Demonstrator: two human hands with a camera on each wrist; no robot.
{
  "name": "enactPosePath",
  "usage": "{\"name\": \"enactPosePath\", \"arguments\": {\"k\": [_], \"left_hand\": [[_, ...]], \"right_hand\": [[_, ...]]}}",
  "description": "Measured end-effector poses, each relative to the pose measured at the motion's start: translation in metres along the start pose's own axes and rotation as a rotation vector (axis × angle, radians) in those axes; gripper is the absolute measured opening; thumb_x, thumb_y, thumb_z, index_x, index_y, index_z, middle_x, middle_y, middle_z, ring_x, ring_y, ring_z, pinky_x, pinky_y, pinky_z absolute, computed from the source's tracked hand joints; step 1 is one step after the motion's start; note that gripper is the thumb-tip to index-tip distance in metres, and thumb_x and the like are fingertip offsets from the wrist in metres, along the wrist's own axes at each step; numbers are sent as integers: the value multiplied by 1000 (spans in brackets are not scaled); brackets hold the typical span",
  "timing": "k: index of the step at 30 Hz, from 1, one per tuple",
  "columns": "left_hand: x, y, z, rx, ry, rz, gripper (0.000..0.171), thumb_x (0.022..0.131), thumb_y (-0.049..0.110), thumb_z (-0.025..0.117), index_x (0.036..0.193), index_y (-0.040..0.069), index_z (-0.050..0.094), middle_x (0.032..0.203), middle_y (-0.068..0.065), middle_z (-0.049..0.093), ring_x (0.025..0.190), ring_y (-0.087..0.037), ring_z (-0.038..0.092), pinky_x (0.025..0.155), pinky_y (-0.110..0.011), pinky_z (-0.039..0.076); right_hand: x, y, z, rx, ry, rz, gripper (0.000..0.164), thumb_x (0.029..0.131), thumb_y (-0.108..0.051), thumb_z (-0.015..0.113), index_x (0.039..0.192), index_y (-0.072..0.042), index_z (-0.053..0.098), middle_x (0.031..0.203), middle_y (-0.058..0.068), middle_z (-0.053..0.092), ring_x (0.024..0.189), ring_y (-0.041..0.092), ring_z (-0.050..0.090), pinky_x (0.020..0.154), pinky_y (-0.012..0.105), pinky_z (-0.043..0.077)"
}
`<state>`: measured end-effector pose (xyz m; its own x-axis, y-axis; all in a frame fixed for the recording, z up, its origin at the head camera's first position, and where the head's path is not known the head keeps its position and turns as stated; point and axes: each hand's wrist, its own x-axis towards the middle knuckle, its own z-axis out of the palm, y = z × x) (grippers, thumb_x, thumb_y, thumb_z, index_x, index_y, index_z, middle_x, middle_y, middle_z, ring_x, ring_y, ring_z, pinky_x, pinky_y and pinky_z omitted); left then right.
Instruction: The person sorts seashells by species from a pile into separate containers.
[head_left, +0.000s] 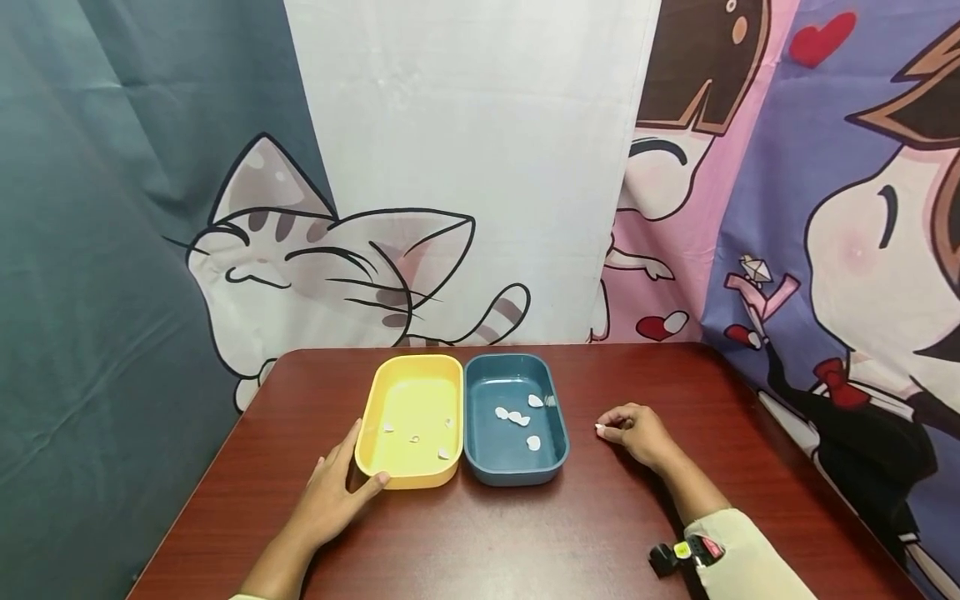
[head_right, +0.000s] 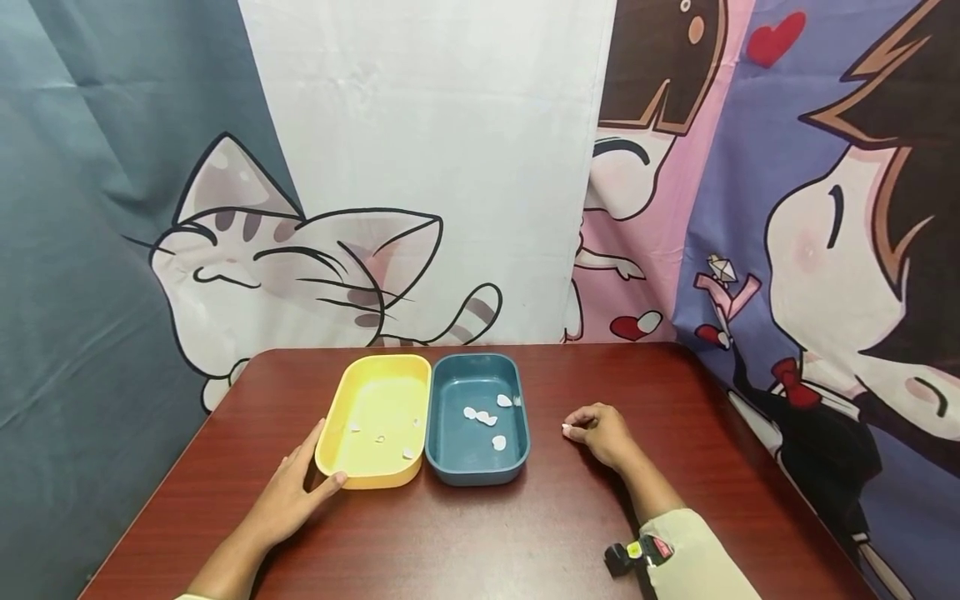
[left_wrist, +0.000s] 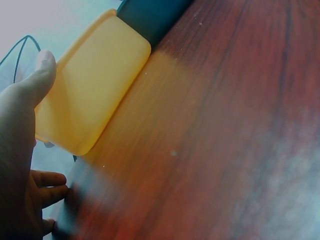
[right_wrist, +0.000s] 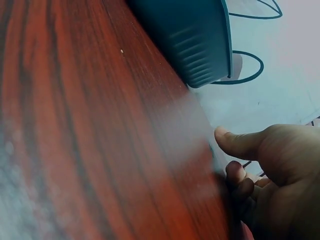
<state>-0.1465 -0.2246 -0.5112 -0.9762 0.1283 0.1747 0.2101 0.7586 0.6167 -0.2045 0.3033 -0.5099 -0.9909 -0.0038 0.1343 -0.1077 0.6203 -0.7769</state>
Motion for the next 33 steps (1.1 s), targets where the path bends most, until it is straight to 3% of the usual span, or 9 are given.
{"name": "enactPosePath", "arguments": {"k": [7, 13, 25, 33], "left_hand": [[2, 1, -1, 10, 9, 6, 100, 101, 55, 72, 176, 12, 21, 171, -28, 43, 157, -52, 43, 122, -86, 21], [0, 1, 2, 3, -2, 1, 101, 101, 56, 72, 176, 12, 20, 172, -28, 41, 158, -52, 42, 122, -87, 21], [-1, 0, 2, 0, 5, -4, 102, 101, 57, 72, 176, 12, 21, 172, -28, 41, 158, -52, 42, 123, -86, 20], [1, 0, 1, 6, -1, -6, 101, 101, 57, 72, 176, 12, 20, 172, -28, 41, 158, -51, 42, 123, -86, 20]], "right_hand": [[1, -9, -4, 162, -26, 78, 17, 96, -5, 82, 107, 7, 79, 80, 8, 70, 65, 12, 59, 55, 28, 52], [1, -13, -9, 244, -28, 116, 22, 99, -7, 79, 113, 9, 76, 75, 1, 68, 64, 14, 59, 55, 28, 50], [7, -24, -12, 254, -11, 142, 27, 99, -10, 80, 118, 8, 75, 81, 9, 75, 68, 19, 63, 57, 31, 51], [16, -38, -15, 206, 10, 126, 23, 100, -11, 80, 116, 5, 78, 87, 6, 76, 69, 17, 63, 58, 29, 51]]}}
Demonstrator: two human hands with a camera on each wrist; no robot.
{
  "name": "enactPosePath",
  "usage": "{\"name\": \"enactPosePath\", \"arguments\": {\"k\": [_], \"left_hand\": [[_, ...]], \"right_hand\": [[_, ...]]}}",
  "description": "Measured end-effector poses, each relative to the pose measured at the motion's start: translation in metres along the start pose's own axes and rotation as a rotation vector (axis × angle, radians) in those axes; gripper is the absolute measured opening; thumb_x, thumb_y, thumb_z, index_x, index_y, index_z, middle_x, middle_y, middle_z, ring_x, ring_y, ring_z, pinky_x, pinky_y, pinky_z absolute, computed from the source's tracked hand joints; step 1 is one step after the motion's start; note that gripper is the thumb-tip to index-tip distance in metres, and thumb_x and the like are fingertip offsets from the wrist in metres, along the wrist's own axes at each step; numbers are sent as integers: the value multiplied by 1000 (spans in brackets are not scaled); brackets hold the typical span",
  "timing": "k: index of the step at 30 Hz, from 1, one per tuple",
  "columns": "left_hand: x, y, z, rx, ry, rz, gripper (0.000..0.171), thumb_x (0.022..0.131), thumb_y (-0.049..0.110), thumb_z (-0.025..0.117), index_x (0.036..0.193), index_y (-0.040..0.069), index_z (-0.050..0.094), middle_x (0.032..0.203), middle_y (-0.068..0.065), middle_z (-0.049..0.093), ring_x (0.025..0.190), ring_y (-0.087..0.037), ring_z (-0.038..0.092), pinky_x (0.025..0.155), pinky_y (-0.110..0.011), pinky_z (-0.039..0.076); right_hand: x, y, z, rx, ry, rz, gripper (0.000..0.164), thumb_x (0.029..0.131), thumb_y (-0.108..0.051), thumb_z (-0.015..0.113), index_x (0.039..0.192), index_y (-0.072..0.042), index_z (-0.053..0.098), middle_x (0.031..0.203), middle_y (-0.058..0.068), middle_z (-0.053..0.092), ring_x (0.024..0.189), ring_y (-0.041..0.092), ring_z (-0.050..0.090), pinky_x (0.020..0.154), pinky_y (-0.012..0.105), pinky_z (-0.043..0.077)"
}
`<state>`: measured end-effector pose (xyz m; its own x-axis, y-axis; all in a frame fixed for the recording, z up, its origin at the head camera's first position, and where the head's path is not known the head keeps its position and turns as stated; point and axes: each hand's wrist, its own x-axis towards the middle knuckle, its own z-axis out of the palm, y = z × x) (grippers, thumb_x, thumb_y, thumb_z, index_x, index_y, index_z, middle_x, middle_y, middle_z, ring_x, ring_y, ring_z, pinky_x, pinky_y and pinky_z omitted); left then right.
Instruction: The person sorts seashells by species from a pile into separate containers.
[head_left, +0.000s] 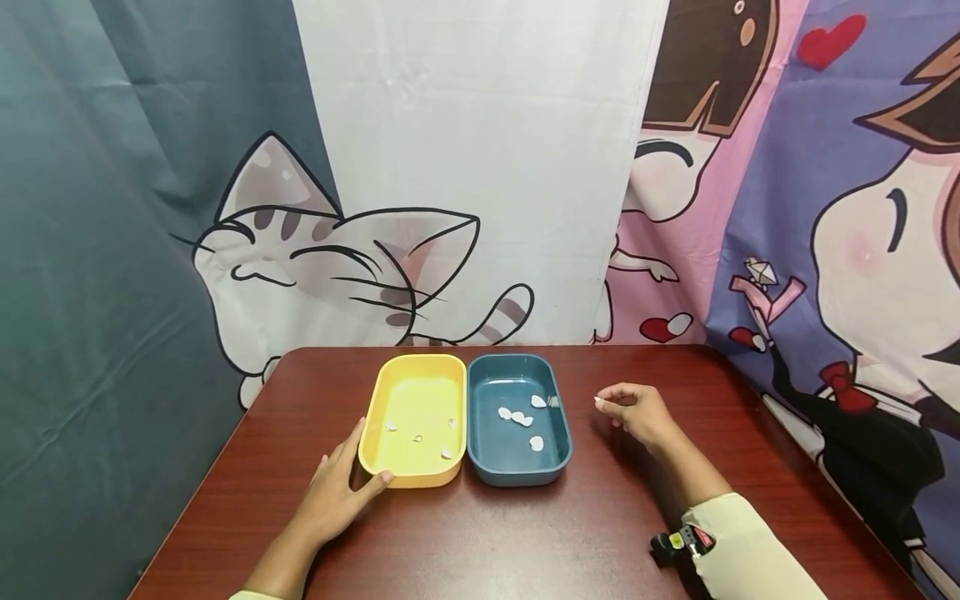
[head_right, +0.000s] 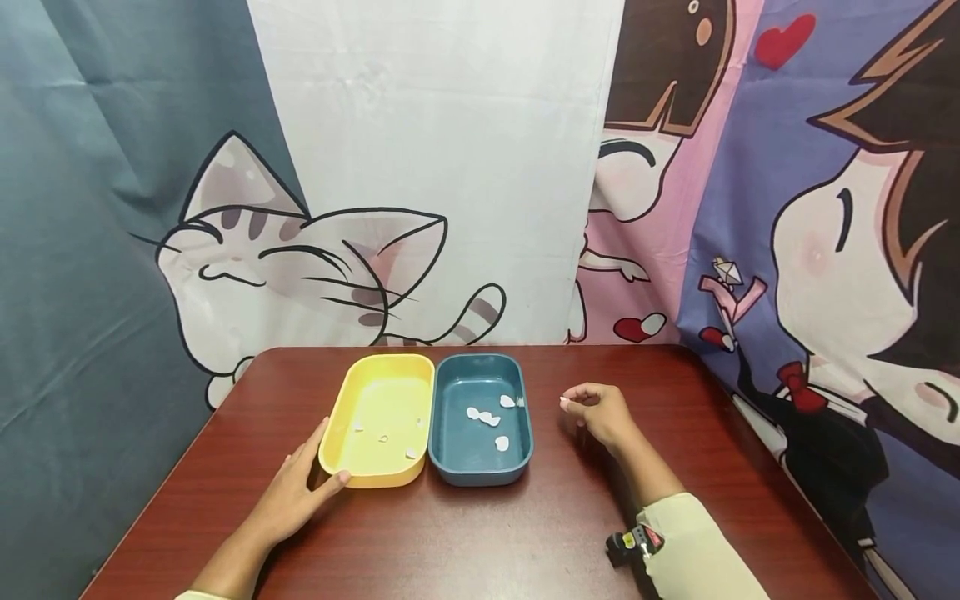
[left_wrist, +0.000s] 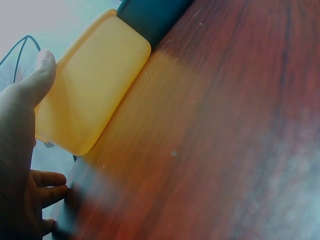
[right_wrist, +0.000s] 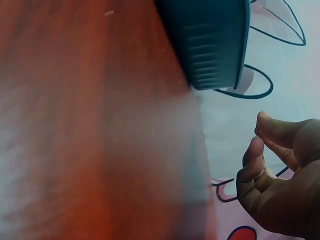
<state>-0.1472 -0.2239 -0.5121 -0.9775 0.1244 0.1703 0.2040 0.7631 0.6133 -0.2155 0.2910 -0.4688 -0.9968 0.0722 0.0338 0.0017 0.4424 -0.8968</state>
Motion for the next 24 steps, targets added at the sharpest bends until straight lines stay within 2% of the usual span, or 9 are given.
{"name": "enactPosePath", "arguments": {"k": [6, 14, 18, 24], "left_hand": [[2, 2, 0, -4, 3, 11, 101, 101, 57, 72, 177, 15, 19, 172, -26, 42, 158, -50, 43, 123, -87, 20], [0, 3, 1, -6, 1, 11, 101, 101, 56, 72, 176, 14, 19, 171, -28, 42, 157, -51, 43, 123, -86, 20], [-1, 2, 0, -12, 7, 12, 101, 101, 55, 73, 177, 14, 19, 172, -27, 42, 158, -51, 43, 122, -87, 20], [-2, 2, -2, 2, 3, 14, 101, 101, 55, 72, 177, 16, 18, 170, -28, 43, 157, -51, 44, 122, -87, 22]], "right_hand": [[5, -16, -3, -12, 7, -23, 25, 99, -13, 81, 117, 5, 78, 87, 11, 77, 68, 19, 64, 57, 29, 51], [11, -40, -3, -30, -5, -45, 29, 99, -19, 82, 118, 2, 78, 78, -5, 71, 69, 19, 64, 59, 31, 53], [15, -54, 5, -14, -3, -64, 28, 99, -18, 82, 119, 2, 78, 78, -2, 70, 70, 20, 63, 60, 32, 53], [20, -74, 25, 20, 10, -87, 24, 99, -16, 82, 116, 1, 79, 90, 3, 76, 74, 19, 63, 65, 33, 56]]}}
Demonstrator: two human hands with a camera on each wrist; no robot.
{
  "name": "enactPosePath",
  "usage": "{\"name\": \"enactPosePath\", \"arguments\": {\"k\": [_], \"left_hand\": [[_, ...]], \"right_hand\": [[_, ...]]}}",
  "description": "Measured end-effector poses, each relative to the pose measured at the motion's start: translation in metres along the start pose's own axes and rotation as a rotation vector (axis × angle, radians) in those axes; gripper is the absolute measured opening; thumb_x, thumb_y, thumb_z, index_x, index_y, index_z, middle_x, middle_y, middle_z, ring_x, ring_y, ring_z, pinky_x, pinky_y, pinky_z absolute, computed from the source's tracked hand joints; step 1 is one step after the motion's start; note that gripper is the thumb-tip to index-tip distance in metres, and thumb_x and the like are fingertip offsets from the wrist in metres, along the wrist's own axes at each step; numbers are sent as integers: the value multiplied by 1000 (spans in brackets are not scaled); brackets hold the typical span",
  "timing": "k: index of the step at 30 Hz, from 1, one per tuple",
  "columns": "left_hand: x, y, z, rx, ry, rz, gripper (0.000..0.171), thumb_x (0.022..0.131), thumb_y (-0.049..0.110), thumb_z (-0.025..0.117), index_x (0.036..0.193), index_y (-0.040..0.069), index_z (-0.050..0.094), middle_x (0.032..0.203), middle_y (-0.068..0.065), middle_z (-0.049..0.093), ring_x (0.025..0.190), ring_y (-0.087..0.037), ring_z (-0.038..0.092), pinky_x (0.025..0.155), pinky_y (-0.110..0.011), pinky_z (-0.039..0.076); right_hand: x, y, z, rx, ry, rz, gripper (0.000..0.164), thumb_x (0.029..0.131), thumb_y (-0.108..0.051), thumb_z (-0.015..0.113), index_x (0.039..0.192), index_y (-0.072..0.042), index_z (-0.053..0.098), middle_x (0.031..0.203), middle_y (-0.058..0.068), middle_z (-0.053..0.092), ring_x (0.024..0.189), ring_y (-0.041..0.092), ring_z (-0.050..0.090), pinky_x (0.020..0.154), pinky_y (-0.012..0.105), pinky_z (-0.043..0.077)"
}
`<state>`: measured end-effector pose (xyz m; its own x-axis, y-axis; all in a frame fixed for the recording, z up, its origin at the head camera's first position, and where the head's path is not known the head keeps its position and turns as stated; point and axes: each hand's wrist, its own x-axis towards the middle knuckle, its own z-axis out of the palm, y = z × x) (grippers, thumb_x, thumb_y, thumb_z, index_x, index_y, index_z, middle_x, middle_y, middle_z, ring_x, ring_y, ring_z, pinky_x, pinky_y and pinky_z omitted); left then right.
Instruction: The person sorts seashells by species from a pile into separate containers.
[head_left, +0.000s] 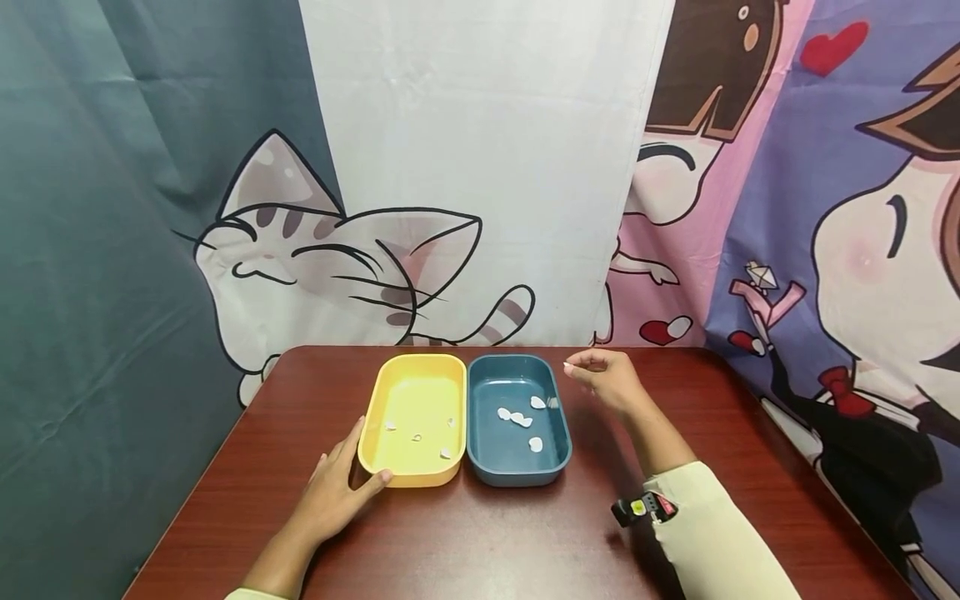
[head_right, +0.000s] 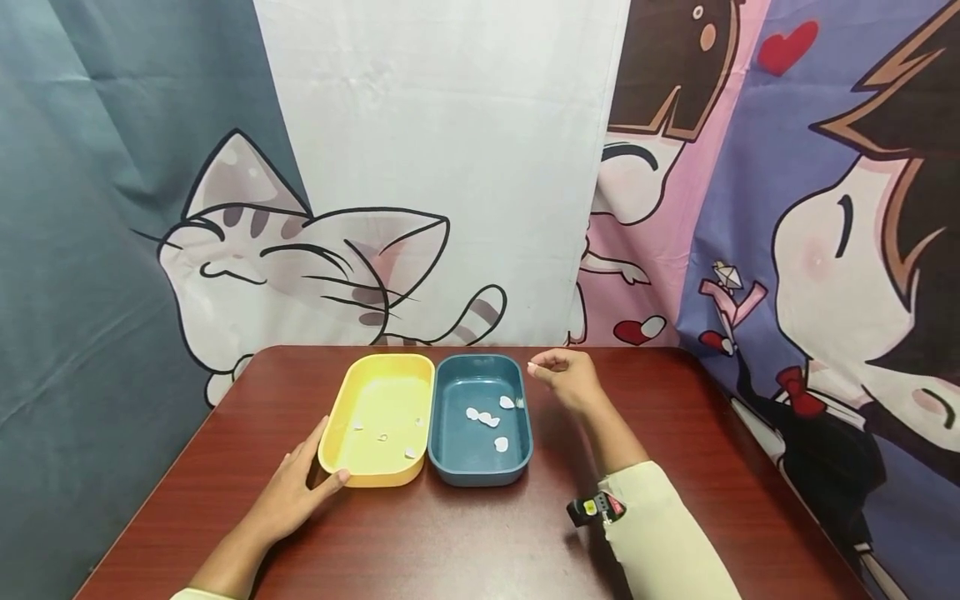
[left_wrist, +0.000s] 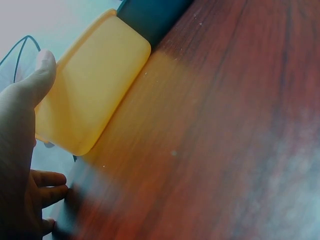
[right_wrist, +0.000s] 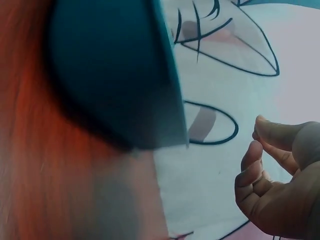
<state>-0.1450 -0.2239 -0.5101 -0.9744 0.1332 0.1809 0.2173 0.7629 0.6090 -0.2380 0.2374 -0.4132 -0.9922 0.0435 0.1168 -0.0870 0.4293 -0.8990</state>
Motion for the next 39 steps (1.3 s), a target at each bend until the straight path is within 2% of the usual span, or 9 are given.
{"name": "enactPosePath", "arguments": {"k": [4, 9, 15, 23, 32, 39], "left_hand": [[-1, 0, 0, 10, 7, 13, 101, 101, 56, 72, 177, 16, 19, 168, -29, 46, 154, -52, 47, 122, -87, 23], [0, 0, 0, 4, 12, 8, 101, 101, 56, 73, 177, 17, 19, 169, -28, 45, 155, -51, 46, 122, -86, 23], [1, 0, 1, 7, 14, 11, 101, 101, 56, 73, 177, 17, 19, 170, -28, 44, 155, -52, 46, 122, -86, 23], [-1, 1, 0, 1, 13, 13, 101, 100, 55, 73, 176, 16, 20, 169, -27, 45, 155, -51, 47, 121, -87, 24], [-3, 1, -2, 6, 8, 12, 100, 101, 54, 73, 177, 18, 19, 169, -28, 46, 155, -51, 47, 121, -87, 24], [-1, 1, 0, 7, 14, 11, 100, 101, 54, 73, 177, 17, 19, 169, -28, 45, 155, -51, 46, 121, -87, 23]], "right_hand": [[4, -12, 14, 15, 2, -21, 22, 99, -14, 81, 115, 1, 80, 92, 2, 78, 77, 19, 63, 67, 34, 55], [9, -27, 32, 34, -10, -3, 21, 98, -15, 82, 114, -1, 81, 93, 1, 79, 78, 19, 64, 68, 33, 55], [11, -41, 53, 34, -46, 16, 20, 98, -15, 83, 114, -3, 82, 97, 8, 80, 74, 21, 66, 66, 29, 54], [10, -58, 77, 38, -96, 21, 15, 100, -17, 82, 111, -8, 83, 112, 12, 77, 83, 22, 67, 71, 30, 57], [9, -78, 105, 56, -119, -6, 8, 98, -15, 83, 105, -10, 84, 105, 9, 74, 81, 20, 69, 71, 29, 59], [8, -88, 126, 29, -143, 23, 6, 100, -20, 82, 104, -15, 83, 110, 7, 73, 88, 30, 71, 73, 33, 57]]}}
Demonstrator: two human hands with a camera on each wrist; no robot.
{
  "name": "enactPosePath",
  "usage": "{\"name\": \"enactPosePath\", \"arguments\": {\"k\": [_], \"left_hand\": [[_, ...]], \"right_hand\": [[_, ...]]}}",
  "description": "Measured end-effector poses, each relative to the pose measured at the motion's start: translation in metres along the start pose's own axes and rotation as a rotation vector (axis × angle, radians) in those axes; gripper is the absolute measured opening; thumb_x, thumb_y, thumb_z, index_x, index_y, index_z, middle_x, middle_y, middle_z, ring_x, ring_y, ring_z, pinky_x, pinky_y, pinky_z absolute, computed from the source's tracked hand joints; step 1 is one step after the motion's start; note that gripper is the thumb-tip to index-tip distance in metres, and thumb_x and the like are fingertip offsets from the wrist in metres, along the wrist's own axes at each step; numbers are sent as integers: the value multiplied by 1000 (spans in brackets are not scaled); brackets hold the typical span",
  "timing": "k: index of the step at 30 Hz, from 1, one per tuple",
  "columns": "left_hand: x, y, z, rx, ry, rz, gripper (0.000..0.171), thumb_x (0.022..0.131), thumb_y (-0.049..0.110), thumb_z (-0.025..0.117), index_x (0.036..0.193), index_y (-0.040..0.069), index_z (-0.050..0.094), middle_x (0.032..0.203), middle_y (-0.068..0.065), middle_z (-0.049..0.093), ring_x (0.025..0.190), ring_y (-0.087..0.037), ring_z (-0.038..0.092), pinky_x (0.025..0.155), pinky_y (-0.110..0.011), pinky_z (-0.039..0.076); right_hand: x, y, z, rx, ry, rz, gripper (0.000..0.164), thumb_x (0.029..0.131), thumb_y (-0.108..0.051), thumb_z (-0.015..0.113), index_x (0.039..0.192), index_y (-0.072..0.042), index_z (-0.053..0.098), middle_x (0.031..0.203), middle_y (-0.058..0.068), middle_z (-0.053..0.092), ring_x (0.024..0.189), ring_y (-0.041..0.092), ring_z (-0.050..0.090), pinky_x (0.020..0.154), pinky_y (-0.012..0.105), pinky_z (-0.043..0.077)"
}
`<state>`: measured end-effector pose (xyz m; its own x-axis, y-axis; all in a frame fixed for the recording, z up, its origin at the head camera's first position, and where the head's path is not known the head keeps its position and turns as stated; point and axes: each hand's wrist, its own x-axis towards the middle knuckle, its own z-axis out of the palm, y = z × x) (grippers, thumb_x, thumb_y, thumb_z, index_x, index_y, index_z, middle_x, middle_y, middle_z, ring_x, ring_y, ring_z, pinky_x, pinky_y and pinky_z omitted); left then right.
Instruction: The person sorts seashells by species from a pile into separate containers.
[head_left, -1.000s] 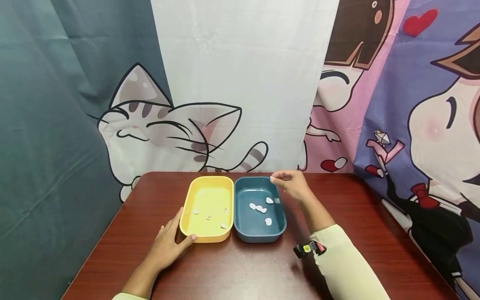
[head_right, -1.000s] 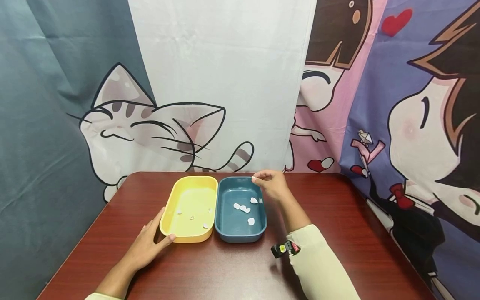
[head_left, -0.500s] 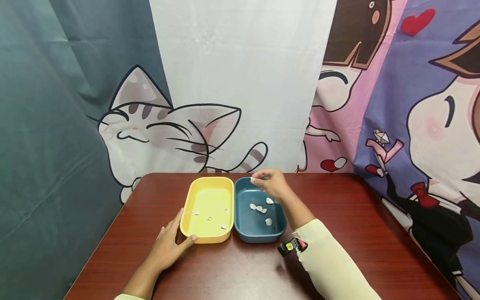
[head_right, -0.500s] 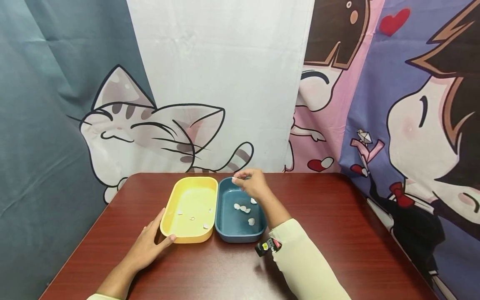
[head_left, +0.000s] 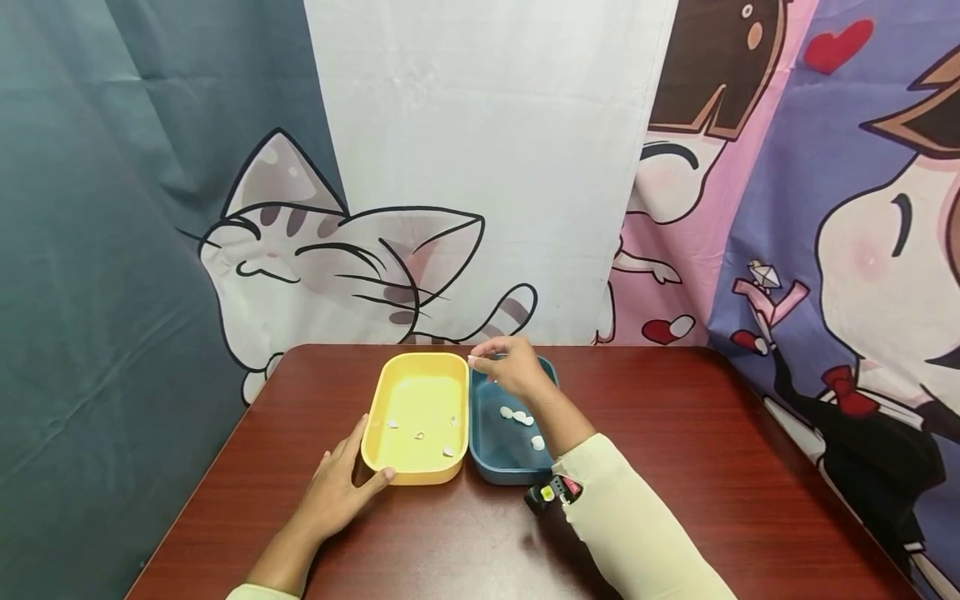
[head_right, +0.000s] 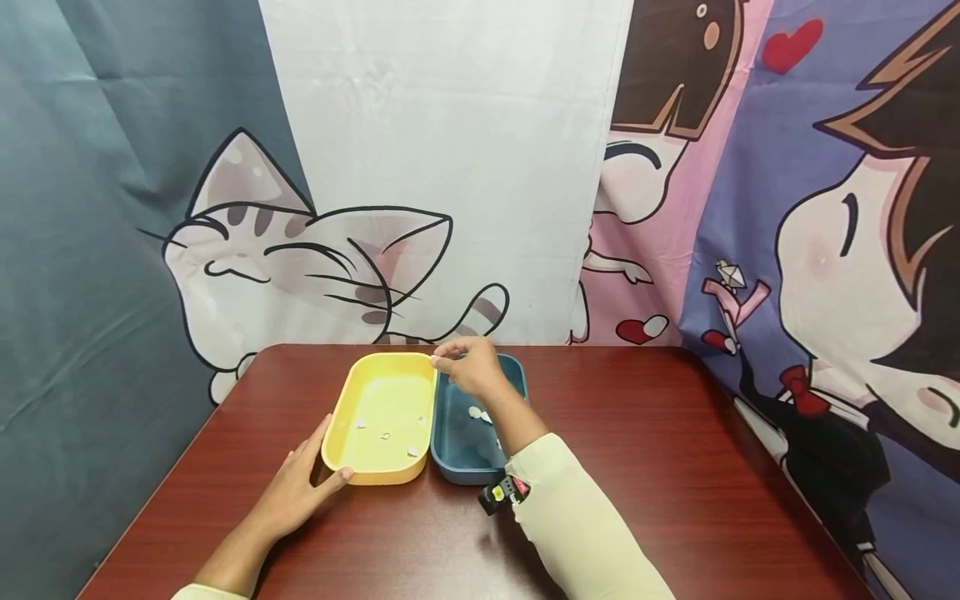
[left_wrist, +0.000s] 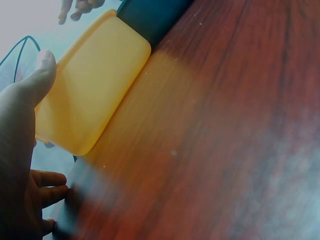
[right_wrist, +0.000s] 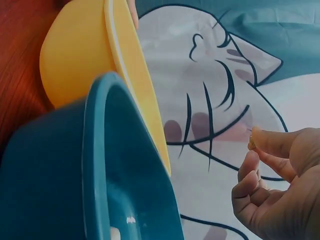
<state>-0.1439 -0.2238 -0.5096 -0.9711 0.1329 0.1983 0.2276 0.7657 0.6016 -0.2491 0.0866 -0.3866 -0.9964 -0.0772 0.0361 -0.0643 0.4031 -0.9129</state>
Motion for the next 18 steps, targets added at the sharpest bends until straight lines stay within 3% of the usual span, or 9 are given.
{"name": "enactPosePath", "arguments": {"k": [8, 13, 18], "left_hand": [[2, 1, 1, -4, -3, -2, 100, 101, 54, 73, 177, 18, 19, 170, -27, 45, 155, -51, 46, 122, -87, 23], [3, 0, 0, -4, -2, 0, 100, 101, 54, 73, 177, 17, 19, 170, -27, 45, 156, -50, 46, 121, -87, 23], [4, -2, 1, -7, -4, -4, 100, 101, 55, 73, 177, 17, 19, 170, -27, 44, 156, -51, 46, 122, -87, 23]], "right_hand": [[0, -9, 9, 6, -15, -18, 6, 98, -19, 85, 103, -16, 84, 110, 8, 73, 89, 28, 71, 77, 38, 62], [0, -11, 7, 32, -54, -38, 10, 96, -15, 85, 106, -13, 84, 107, 8, 73, 96, 35, 73, 78, 38, 65], [-1, -10, 2, 32, -81, -39, 14, 98, -18, 84, 110, -11, 83, 110, 8, 72, 94, 28, 72, 80, 36, 63]]}}
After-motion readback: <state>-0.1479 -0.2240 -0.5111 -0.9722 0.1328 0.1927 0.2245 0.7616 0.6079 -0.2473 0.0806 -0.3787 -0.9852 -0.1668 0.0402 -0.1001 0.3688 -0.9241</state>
